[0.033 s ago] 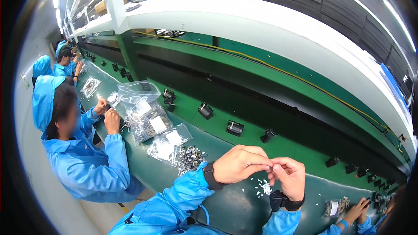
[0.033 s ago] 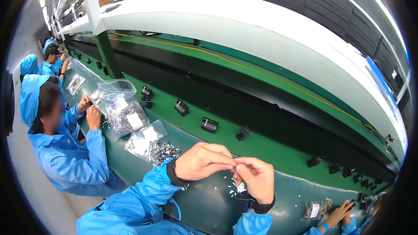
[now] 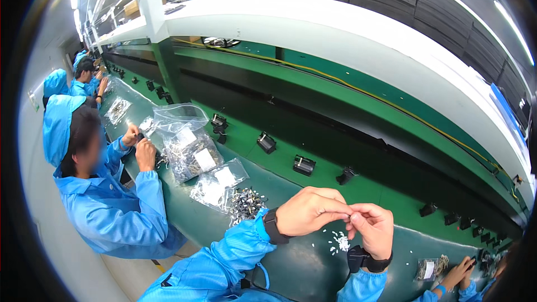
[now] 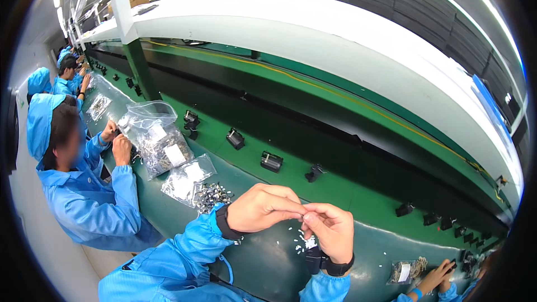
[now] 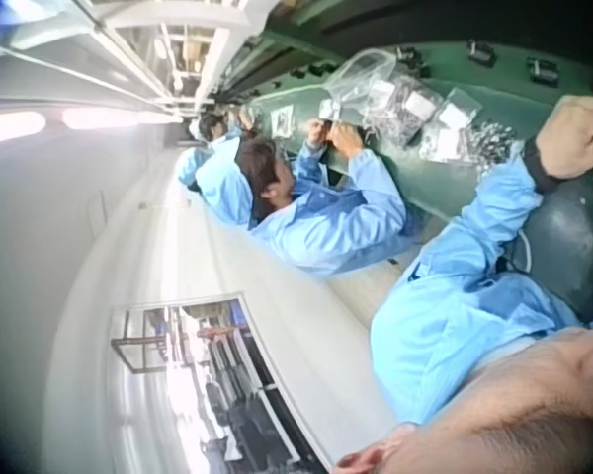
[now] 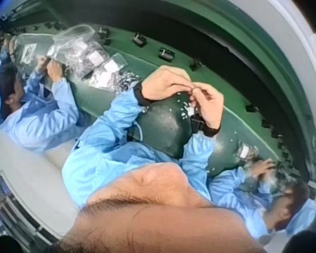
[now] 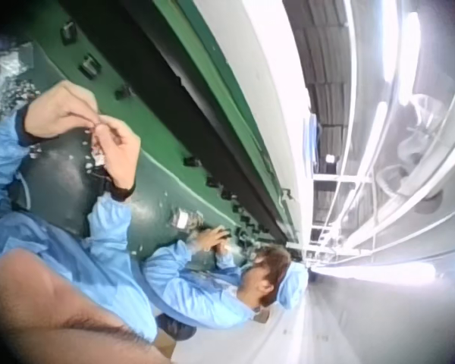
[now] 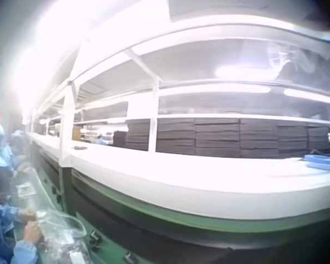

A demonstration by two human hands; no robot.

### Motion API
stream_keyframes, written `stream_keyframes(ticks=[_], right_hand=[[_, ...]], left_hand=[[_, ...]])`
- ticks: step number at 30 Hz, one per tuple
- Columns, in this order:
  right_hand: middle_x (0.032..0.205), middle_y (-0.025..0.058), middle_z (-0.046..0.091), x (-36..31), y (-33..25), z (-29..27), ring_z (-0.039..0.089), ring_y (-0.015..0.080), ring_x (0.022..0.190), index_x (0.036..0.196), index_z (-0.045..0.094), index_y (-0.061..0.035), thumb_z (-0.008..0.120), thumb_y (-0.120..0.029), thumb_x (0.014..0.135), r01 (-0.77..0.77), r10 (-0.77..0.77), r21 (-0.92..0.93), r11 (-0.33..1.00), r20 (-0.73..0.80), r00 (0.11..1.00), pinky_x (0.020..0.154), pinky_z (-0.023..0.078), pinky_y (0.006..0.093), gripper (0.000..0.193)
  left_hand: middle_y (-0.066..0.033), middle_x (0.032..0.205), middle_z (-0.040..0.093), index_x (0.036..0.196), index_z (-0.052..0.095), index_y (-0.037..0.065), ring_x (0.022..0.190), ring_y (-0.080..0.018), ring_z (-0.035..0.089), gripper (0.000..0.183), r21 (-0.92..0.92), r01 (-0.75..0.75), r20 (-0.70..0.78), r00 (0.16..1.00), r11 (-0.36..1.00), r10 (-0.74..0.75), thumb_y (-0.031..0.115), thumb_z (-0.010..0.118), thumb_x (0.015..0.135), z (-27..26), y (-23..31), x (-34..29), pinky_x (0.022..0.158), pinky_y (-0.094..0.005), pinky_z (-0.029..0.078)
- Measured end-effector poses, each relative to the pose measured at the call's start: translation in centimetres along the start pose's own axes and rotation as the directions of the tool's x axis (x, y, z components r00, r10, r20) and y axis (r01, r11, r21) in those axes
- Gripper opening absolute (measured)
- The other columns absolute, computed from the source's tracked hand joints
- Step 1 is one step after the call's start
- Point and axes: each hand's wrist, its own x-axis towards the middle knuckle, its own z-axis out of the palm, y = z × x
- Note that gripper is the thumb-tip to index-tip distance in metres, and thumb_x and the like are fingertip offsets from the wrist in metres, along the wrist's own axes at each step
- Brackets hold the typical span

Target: Assemble small plastic components and fasteners on an assembly line.

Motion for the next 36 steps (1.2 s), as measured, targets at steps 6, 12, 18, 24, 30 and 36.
stream_keyframes(ticks=[6,12,18,24,30,36], right_hand=[[0.091,0.0141,0.075,0.3,0.0,-0.2,0.071,0.0144,0.072,0.108,0.073,0.0072,0.073,0.003,0.093,-0.037,0.036,-0.020,0.999,-0.069,0.997,0.057,0.056,0.0237,0.016],[0.086,0.0075,0.075,0.4,-0.5,-2.4,0.069,0.0099,0.069,0.096,0.074,0.0028,0.078,-0.003,0.091,-0.065,0.006,-0.232,0.971,-0.248,0.969,0.056,0.052,0.0206,0.009],[0.089,0.0074,0.076,0.6,0.0,-3.4,0.070,0.0106,0.074,0.103,0.074,0.0037,0.076,-0.005,0.093,-0.160,0.132,-0.236,0.959,-0.127,0.983,0.060,0.053,0.0221,0.013],[0.092,0.0092,0.077,0.6,0.1,-3.2,0.071,0.0114,0.075,0.112,0.075,0.0042,0.075,-0.001,0.093,-0.127,0.110,-0.236,0.963,-0.086,0.990,0.061,0.054,0.0219,0.019],[0.088,0.0087,0.077,0.5,-0.5,-3.0,0.069,0.0107,0.070,0.110,0.076,0.0038,0.076,0.001,0.091,-0.136,0.112,-0.300,0.944,-0.096,0.989,0.057,0.052,0.0210,0.020],[0.080,0.0048,0.073,0.7,-0.1,-2.4,0.065,0.0074,0.065,0.094,0.073,0.0034,0.078,0.004,0.087,-0.089,0.063,-0.288,0.954,-0.100,0.993,0.053,0.048,0.0198,0.009]], left_hand=[[-0.0079,0.096,0.072,0.118,0.076,0.007,0.083,-0.0243,0.073,0.028,0.108,-0.037,-0.133,0.990,0.993,0.052,0.008,0.077,0.090,1.1,-1.1,0.4,0.074,-0.0347,0.060],[-0.0099,0.096,0.072,0.116,0.074,0.007,0.084,-0.0292,0.071,0.026,0.272,0.159,-0.082,0.986,0.949,-0.142,0.023,0.073,0.096,2.1,-3.1,0.6,0.074,-0.0392,0.057],[-0.0108,0.097,0.073,0.107,0.076,0.008,0.086,-0.0325,0.071,0.016,0.159,0.026,0.055,0.998,0.987,-0.035,0.020,0.070,0.097,3.3,-3.9,0.8,0.075,-0.0408,0.057],[-0.0104,0.096,0.073,0.108,0.076,0.007,0.088,-0.0310,0.072,0.015,0.156,0.057,-0.030,0.998,0.986,-0.053,0.016,0.071,0.096,2.9,-3.4,0.9,0.076,-0.0397,0.058],[-0.0087,0.088,0.069,0.095,0.070,0.004,0.079,-0.0273,0.070,0.022,0.199,0.107,-0.107,0.990,0.974,-0.087,0.024,0.079,0.090,3.0,-3.6,0.9,0.068,-0.0377,0.056],[-0.0066,0.082,0.066,0.087,0.065,0.005,0.075,-0.0240,0.068,0.035,0.257,0.172,-0.141,0.980,0.951,-0.139,0.032,0.085,0.085,2.0,-3.0,0.9,0.065,-0.0364,0.055]])
